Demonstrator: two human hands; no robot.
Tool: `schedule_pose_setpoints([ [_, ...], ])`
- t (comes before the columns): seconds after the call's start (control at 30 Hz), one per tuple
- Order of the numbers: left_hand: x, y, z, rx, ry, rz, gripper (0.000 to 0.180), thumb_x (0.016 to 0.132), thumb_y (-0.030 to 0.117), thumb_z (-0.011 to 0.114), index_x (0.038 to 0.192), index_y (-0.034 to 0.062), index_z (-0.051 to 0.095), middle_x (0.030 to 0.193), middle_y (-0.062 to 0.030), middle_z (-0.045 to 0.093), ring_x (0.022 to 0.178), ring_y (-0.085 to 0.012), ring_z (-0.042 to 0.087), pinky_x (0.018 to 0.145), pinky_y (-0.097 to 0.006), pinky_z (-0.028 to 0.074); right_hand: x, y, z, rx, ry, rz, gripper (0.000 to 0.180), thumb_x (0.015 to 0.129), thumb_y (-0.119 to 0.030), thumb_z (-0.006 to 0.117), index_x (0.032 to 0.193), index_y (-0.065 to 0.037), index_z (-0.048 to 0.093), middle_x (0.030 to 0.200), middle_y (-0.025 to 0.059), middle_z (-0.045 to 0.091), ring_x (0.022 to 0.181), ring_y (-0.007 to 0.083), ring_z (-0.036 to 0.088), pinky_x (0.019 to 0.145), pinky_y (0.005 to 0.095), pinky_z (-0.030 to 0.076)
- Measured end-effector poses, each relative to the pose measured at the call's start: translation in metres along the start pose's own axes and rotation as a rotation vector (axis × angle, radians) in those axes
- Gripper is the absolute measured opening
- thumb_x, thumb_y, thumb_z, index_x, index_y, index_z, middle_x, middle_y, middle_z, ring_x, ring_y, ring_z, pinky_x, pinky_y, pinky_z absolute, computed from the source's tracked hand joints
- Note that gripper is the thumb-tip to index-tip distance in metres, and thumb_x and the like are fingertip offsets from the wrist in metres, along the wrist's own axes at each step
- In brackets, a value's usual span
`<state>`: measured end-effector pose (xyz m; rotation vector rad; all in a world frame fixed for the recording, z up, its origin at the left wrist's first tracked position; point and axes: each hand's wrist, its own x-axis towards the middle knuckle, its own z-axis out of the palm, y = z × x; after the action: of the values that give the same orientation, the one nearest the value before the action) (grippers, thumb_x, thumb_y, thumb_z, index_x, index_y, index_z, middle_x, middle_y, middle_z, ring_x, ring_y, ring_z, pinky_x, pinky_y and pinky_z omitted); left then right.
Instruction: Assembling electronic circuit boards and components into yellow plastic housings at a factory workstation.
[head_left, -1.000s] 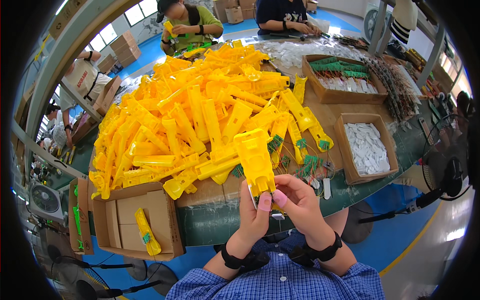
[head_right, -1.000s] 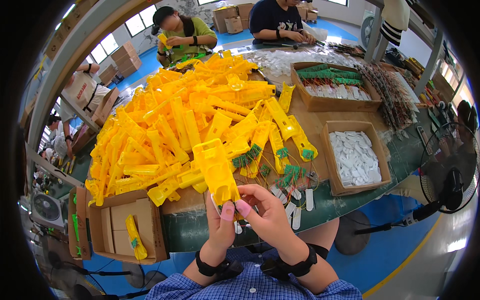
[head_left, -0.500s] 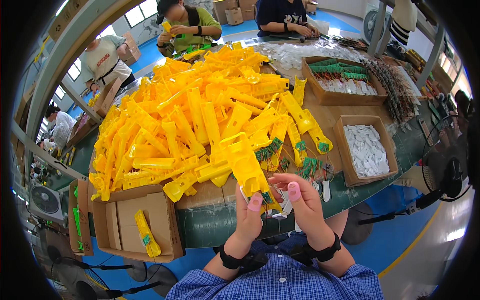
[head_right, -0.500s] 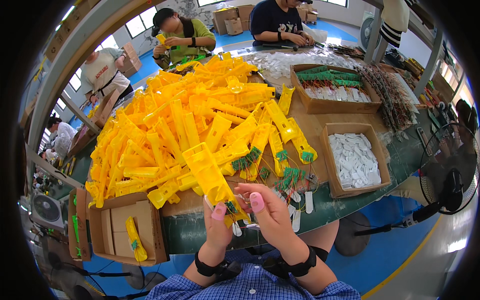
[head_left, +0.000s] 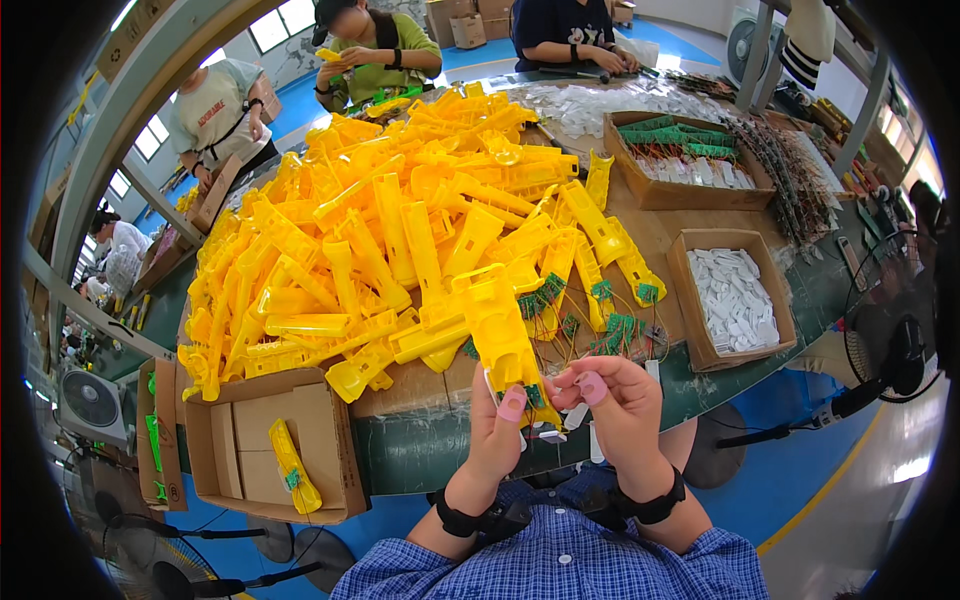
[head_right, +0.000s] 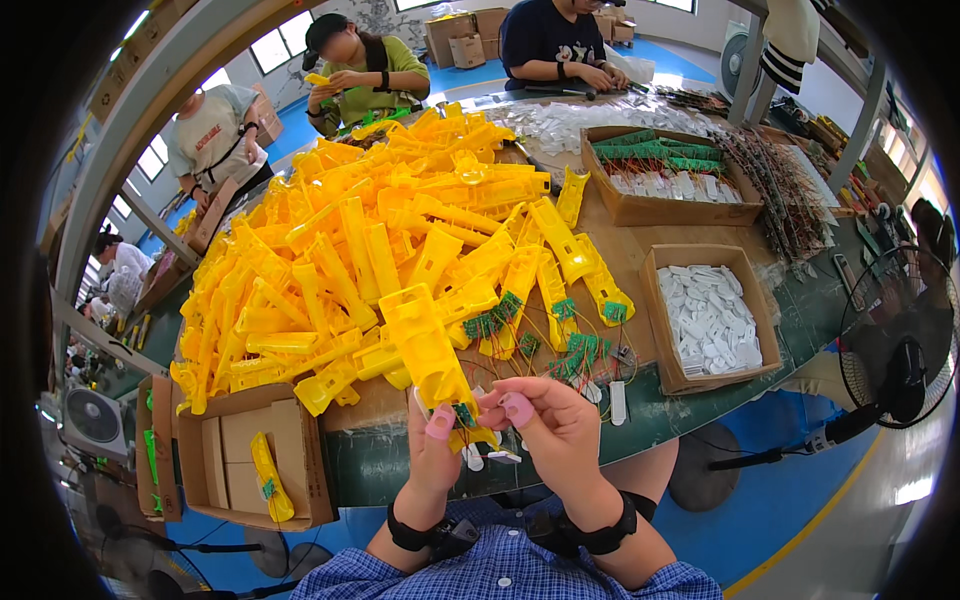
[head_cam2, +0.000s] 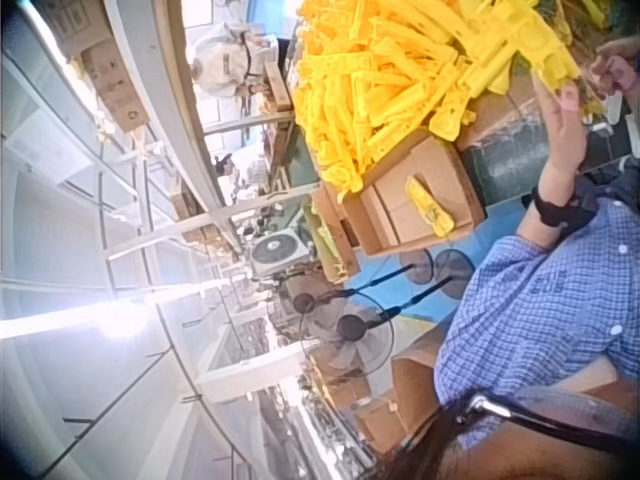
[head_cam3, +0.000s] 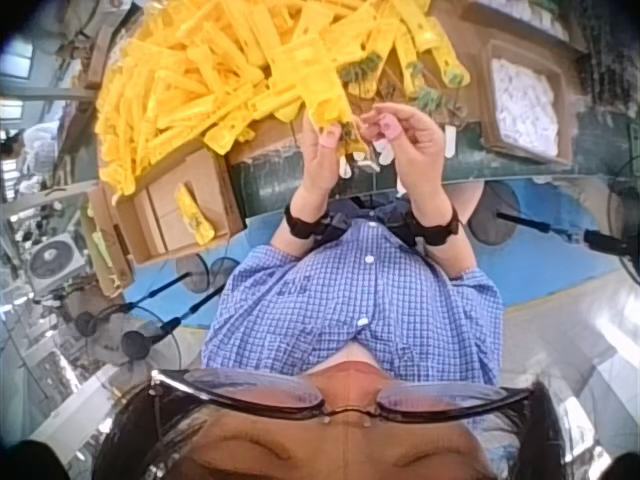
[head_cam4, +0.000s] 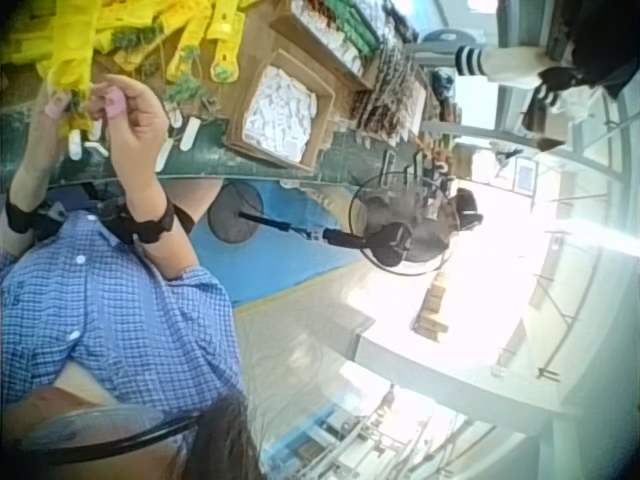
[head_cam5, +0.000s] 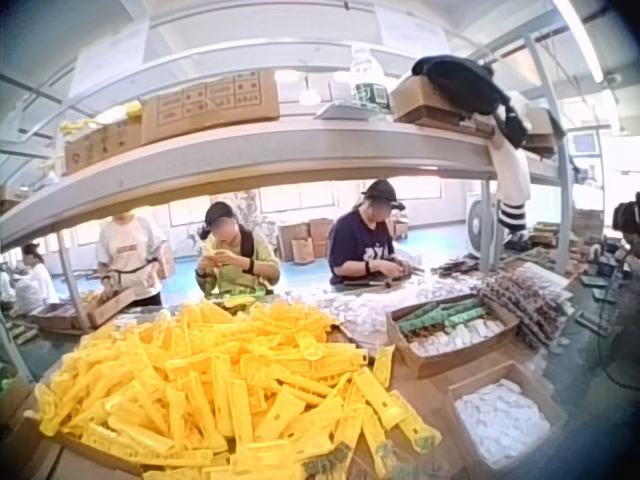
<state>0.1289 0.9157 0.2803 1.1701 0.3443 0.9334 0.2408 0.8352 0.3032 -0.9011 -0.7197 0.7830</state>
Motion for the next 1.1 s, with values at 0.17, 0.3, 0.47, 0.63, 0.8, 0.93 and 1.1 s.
schedule_pose_setpoints([
  [0.17,-0.002,-0.001,-0.001,-0.179,-0.089,-0.009,0.036,0.090,0.014,0.050,0.121,0.0053,0.035,0.093,-0.0110,0.056,0.084,-0.0171,0.058,0.075,-0.031,0.049,0.005,-0.001,0.001,-0.067,-0.002,-0.117,0.019,0.090,-0.006,0.053,0.107,0.003,0.055,0.102,0.0057,0.055,0.088,0.0095,0.054,0.079,0.0227,0.044],
  [0.3,0.001,0.007,0.010,0.036,-0.016,0.082,0.039,0.076,0.004,0.068,0.107,0.0035,0.045,0.087,-0.0060,0.059,0.078,-0.0136,0.059,0.069,-0.025,0.049,0.003,-0.003,0.005,0.050,-0.010,0.088,0.027,0.091,-0.011,0.053,0.115,0.000,0.049,0.105,0.0027,0.049,0.092,0.0078,0.049,0.082,0.0217,0.039],
  [0.47,-0.001,0.007,0.011,-0.005,0.028,-0.011,0.041,0.074,0.004,0.072,0.105,0.0038,0.045,0.088,-0.0044,0.059,0.079,-0.0117,0.059,0.068,-0.024,0.049,0.001,0.005,0.009,0.112,-0.035,0.161,0.032,0.092,-0.014,0.052,0.120,-0.001,0.045,0.109,0.0041,0.051,0.096,0.0088,0.050,0.085,0.0223,0.040],
  [0.63,-0.002,0.005,0.010,-0.068,0.034,-0.072,0.045,0.074,0.003,0.071,0.109,0.0049,0.043,0.090,-0.0038,0.059,0.080,-0.0113,0.059,0.071,-0.024,0.049,0.000,0.007,0.008,0.132,-0.049,0.183,0.033,0.093,-0.017,0.051,0.120,-0.001,0.044,0.108,0.0047,0.052,0.095,0.0085,0.051,0.084,0.0212,0.041],
  [0.8,0.001,0.008,0.015,-0.146,0.070,-0.113,0.044,0.074,0.002,0.070,0.109,0.0053,0.043,0.090,-0.0039,0.059,0.080,-0.0118,0.060,0.073,-0.025,0.050,0.000,0.010,0.006,0.130,-0.047,0.208,0.033,0.092,-0.017,0.052,0.120,-0.002,0.043,0.104,0.0042,0.054,0.092,0.0076,0.051,0.081,0.0213,0.043],
  [0.93,0.000,0.007,0.012,-0.178,0.060,-0.161,0.043,0.075,0.001,0.068,0.109,0.0053,0.043,0.088,-0.0043,0.059,0.080,-0.0133,0.060,0.072,-0.027,0.051,0.001,0.010,0.005,0.041,-0.061,0.164,0.032,0.091,-0.018,0.054,0.118,-0.002,0.045,0.097,0.0035,0.057,0.085,0.0073,0.054,0.073,0.0207,0.045],
  [1.1,-0.001,0.004,0.009,-0.174,0.042,-0.133,0.041,0.076,0.001,0.067,0.109,0.0052,0.043,0.088,-0.0050,0.059,0.079,-0.0145,0.061,0.071,-0.028,0.051,-0.001,0.011,0.007,-0.222,0.026,0.043,0.025,0.090,-0.018,0.057,0.108,0.000,0.053,0.088,0.0047,0.062,0.075,0.0088,0.058,0.064,0.0216,0.048],
])
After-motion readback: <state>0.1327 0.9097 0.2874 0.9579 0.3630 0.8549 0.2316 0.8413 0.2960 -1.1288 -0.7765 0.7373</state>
